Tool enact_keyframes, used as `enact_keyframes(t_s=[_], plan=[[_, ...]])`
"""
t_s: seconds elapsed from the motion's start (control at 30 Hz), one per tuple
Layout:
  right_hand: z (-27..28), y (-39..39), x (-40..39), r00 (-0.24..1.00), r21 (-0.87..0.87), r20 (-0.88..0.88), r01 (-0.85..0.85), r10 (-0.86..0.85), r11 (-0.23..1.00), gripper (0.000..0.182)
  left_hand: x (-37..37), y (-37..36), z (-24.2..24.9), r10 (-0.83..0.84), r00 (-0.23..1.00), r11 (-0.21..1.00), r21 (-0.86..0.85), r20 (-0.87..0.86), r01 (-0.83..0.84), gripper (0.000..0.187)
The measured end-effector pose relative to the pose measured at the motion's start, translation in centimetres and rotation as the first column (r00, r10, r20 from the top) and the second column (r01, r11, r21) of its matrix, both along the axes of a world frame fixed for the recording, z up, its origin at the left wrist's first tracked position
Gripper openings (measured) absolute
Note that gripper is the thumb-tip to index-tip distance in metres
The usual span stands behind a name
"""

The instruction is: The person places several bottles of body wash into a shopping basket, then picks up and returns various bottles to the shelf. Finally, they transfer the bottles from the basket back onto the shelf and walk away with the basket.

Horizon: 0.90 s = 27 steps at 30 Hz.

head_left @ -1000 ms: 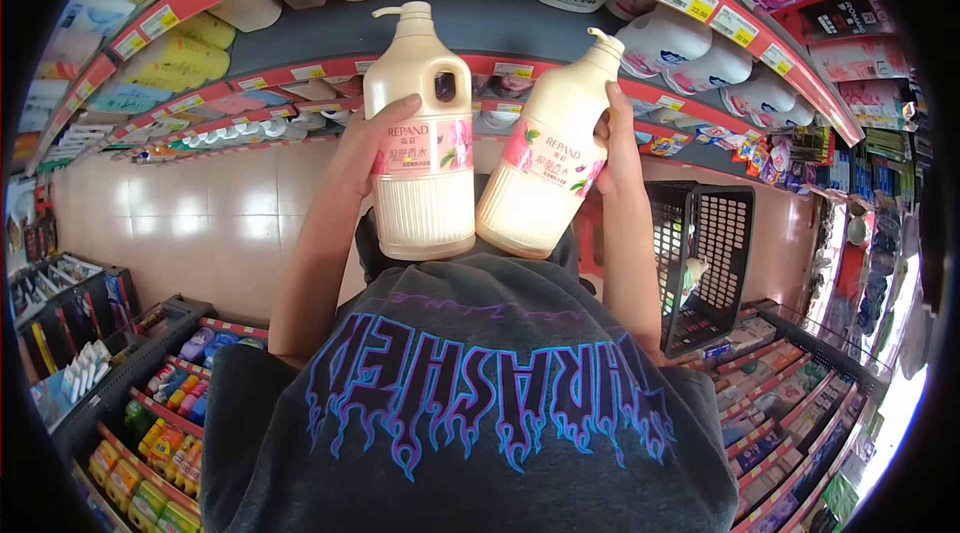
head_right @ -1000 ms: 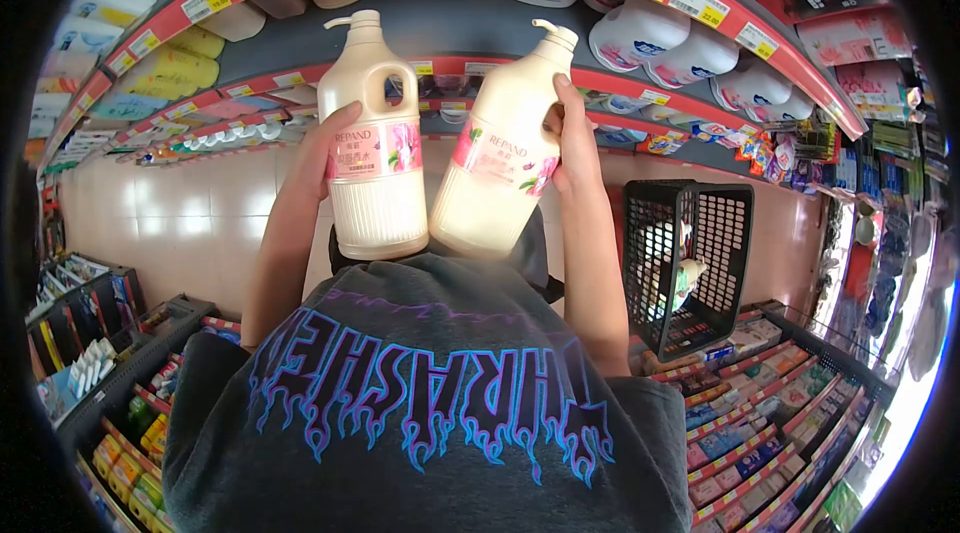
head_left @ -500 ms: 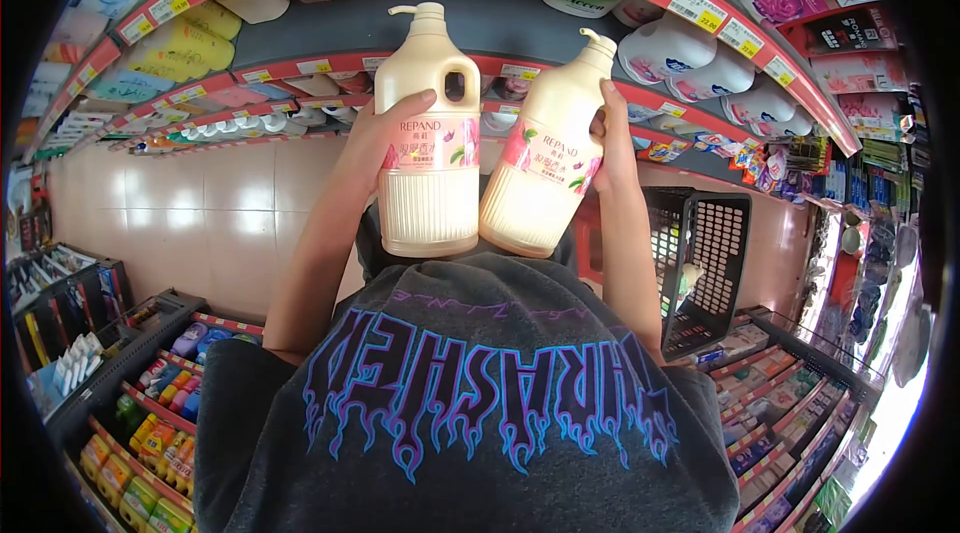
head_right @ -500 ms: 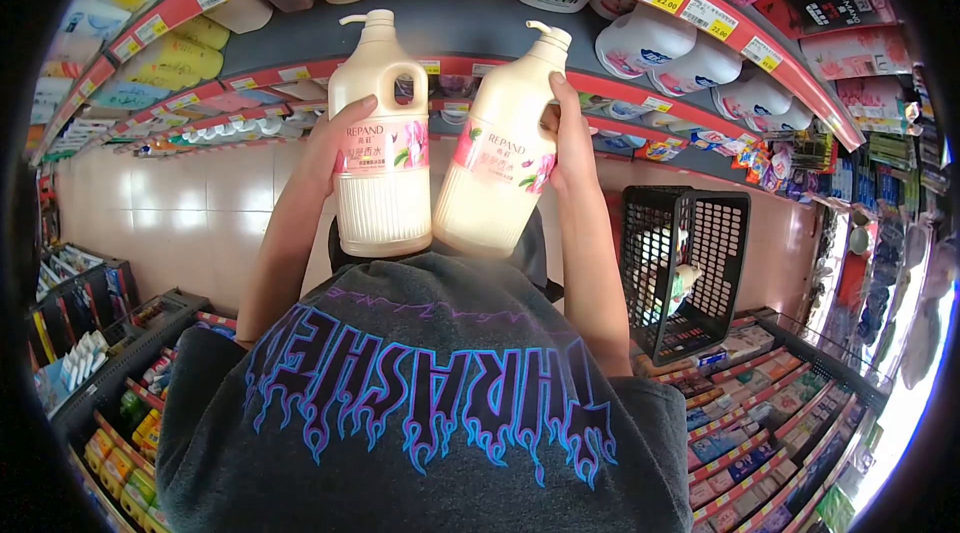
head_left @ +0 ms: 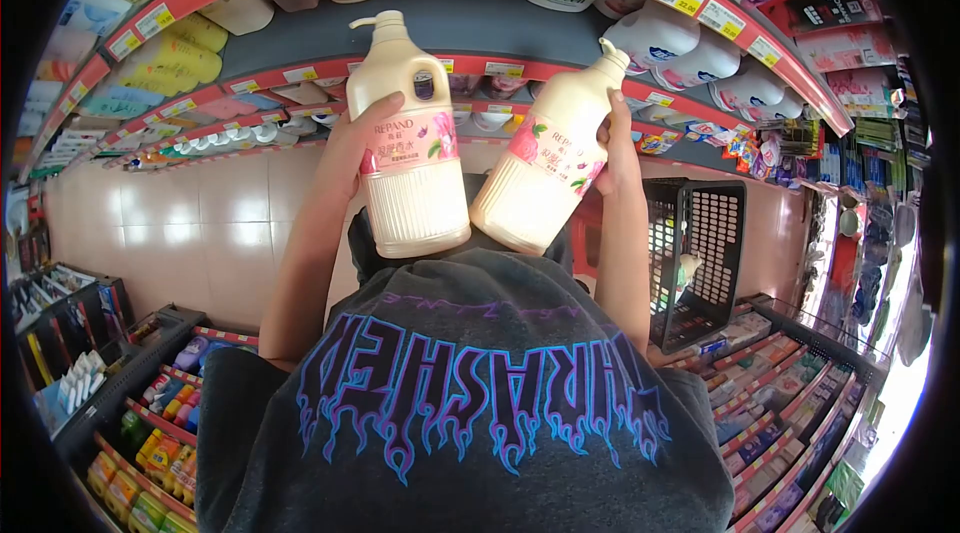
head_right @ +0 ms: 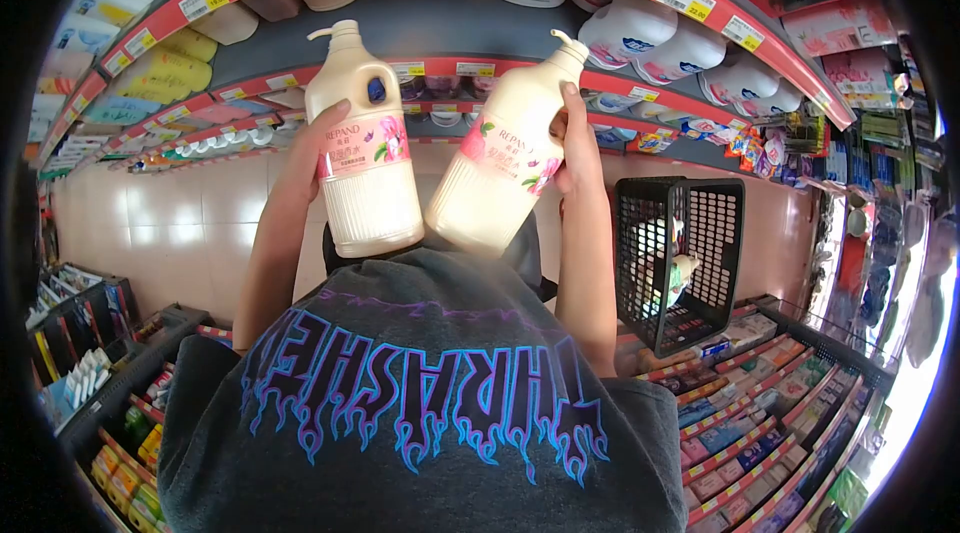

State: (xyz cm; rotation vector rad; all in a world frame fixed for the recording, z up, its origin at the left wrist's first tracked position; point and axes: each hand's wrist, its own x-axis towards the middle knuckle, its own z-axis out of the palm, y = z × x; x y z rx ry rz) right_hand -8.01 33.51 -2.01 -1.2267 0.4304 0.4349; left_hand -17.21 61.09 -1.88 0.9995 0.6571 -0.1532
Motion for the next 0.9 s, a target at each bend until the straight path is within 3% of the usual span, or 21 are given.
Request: enact_keyframes(t_s=[0.07, 0.23, 0.27, 0.4, 0.53, 0.63, 0.67, 0.7, 0.83, 0.9], plan=[[-1.9, -2.4, 0.0, 0.999, -0.075, 0.012, -0.029, 0.03, 0.997, 0.048, -0.1, 0.7, -0.8, 0.014, 1.0, 0.999, -0.035, 0.0, -0.014, 0.049], [-0.2, -4.5, -1.4, 0.993, -0.215, 0.093, -0.047, 0.068, 0.975, 0.043, -0.2, 1.7, -0.9, 0.116, 0.993, 0.989, -0.094, 0.038, -0.112, 0.048], [-0.2, -4.8, -1.6, 0.994, -0.184, 0.103, -0.008, 0.027, 0.983, 0.042, 0.0, 1.8, -0.9, 0.148, 0.986, 0.984, -0.113, 0.072, -0.14, 0.048], [-5.4, -8.8, -1.1, 0.998, -0.076, 0.032, 0.062, -0.059, 0.995, 0.043, 1.2, 2.3, -0.5, 0.247, 0.965, 0.961, 0.107, 0.092, -0.256, 0.055], [-5.9, -9.9, -1.7, 0.985, 0.058, -0.014, 0.172, -0.171, 0.983, 0.058, 2.5, 2.6, -0.4, 0.198, 0.963, 0.909, 0.333, 0.18, -0.25, 0.061], [-5.4, -10.5, -2.2, 0.981, 0.07, 0.003, 0.193, -0.194, 0.979, 0.056, 4.0, 1.7, 0.4, 0.134, 0.964, 0.851, 0.471, 0.229, -0.23, 0.065], [-5.2, -10.6, -2.5, 0.976, 0.188, 0.005, 0.212, -0.217, 0.959, 0.041, 4.6, 1.5, 0.5, 0.101, 0.965, 0.837, 0.504, 0.24, -0.213, 0.065], [-5.0, -10.7, -2.7, 0.977, 0.185, 0.008, 0.208, -0.213, 0.96, 0.043, 5.2, 1.2, 0.6, 0.069, 0.966, 0.82, 0.536, 0.25, -0.198, 0.065], [-4.8, -11.2, -2.9, 0.977, 0.175, 0.013, 0.208, -0.214, 0.962, 0.052, 8.1, 0.2, 0.0, 0.055, 0.96, 0.833, 0.518, 0.274, -0.196, 0.06], [-4.7, -11.6, -3.1, 0.971, 0.172, 0.003, 0.236, -0.24, 0.956, 0.056, 9.8, 0.1, -0.3, 0.085, 0.962, 0.896, 0.403, 0.261, -0.188, 0.063]])
